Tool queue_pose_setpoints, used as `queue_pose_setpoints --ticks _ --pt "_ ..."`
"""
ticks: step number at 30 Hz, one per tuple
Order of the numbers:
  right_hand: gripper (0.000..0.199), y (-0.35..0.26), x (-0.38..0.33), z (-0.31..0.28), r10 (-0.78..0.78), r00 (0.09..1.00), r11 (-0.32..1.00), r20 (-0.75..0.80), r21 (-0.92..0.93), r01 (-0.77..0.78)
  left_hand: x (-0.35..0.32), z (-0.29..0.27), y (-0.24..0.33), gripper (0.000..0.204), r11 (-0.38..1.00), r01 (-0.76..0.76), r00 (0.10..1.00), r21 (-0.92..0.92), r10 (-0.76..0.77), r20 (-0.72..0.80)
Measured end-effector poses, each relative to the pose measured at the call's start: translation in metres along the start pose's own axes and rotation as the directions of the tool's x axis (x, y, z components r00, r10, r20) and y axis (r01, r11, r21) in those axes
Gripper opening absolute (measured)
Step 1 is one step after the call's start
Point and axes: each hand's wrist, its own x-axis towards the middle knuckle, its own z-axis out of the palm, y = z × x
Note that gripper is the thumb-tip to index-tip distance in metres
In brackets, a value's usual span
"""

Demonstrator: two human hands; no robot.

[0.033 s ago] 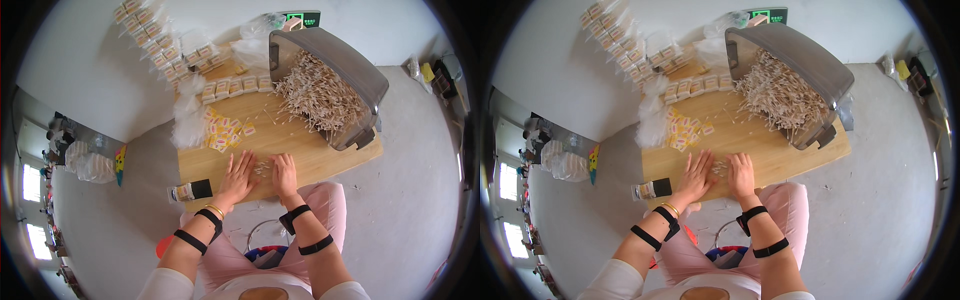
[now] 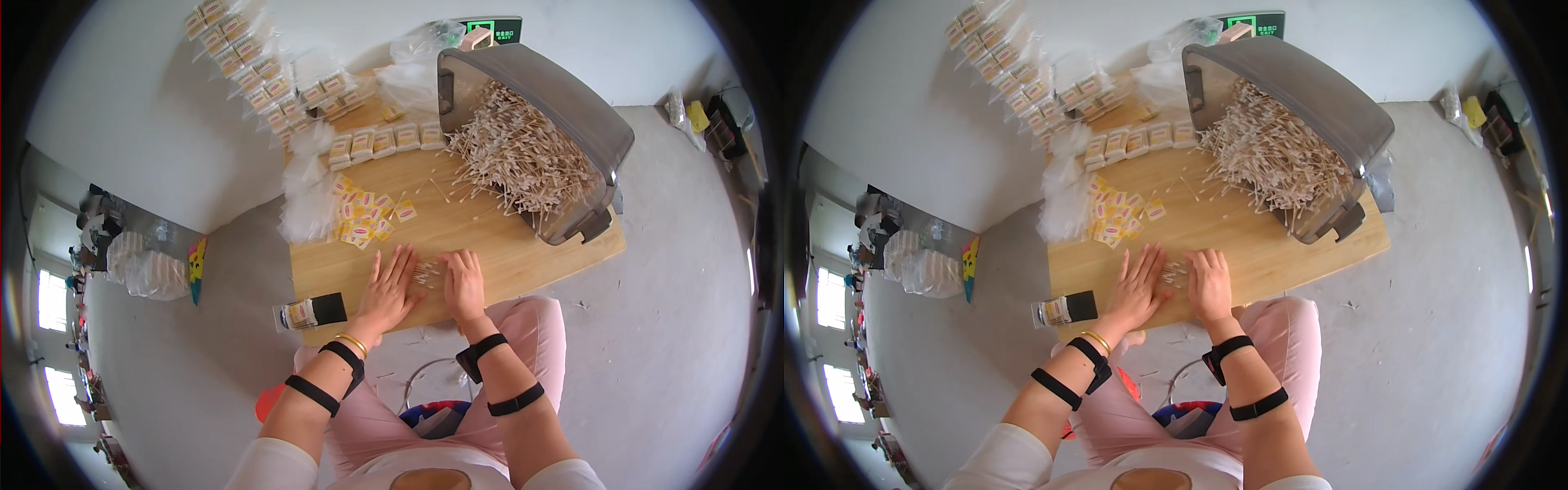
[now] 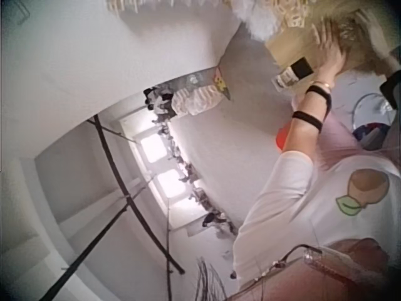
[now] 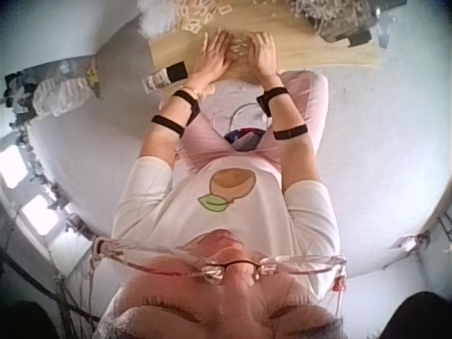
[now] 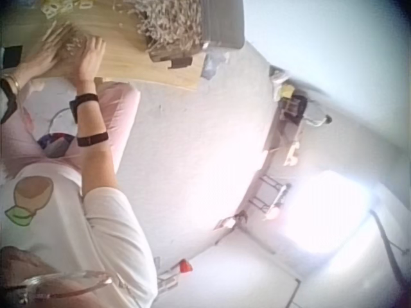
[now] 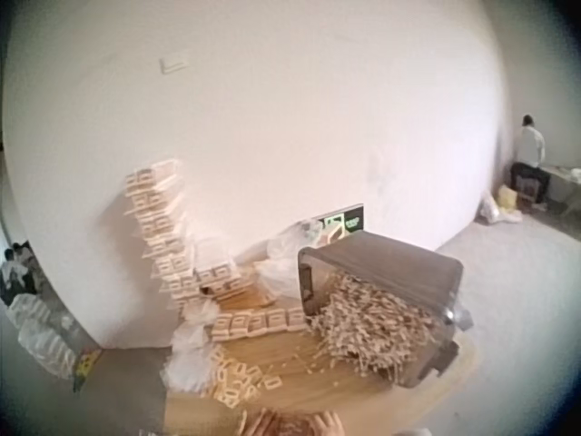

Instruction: Organize and align cotton swabs on a desk and pack them into paper wrappers.

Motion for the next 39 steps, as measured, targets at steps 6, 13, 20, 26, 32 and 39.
queue_pose_setpoints --ticks 6,13,20,26,32,39 --pt "0.021 0.001 -0.001 -0.001 0.003 1.0 1.0 -0.001 0.005 -0.003 0.006 0.001 0.001 0.085 0.997 0.011 1.0 -0.073 -0.011 0.001" --pt "0.019 -0.004 0.0 0.003 0.043 0.999 0.998 0.008 0.043 -0.043 0.004 0.002 -0.003 0.084 0.994 -0.019 1.0 -0.112 0.021 0.022" --pt "0.029 -0.035 0.003 0.047 0.175 0.984 0.931 0.036 0.32 -0.177 0.003 0.023 -0.007 0.082 0.984 -0.019 1.0 -0.177 0.015 -0.024" --pt "0.027 -0.018 0.005 0.062 0.113 0.993 0.911 -0.031 0.402 -0.092 -0.003 0.015 0.017 0.08 0.978 0.034 0.999 -0.204 -0.041 -0.029" --pt "0.025 -0.002 0.008 0.011 0.251 0.963 0.939 -0.095 0.266 -0.218 -0.005 0.01 0.035 0.094 0.981 0.141 0.989 -0.137 -0.146 -0.023" --pt "0.019 -0.001 0.003 0.004 0.205 0.971 0.967 -0.12 0.181 -0.182 -0.005 0.012 0.045 0.097 0.98 0.189 0.981 -0.062 -0.192 -0.036"
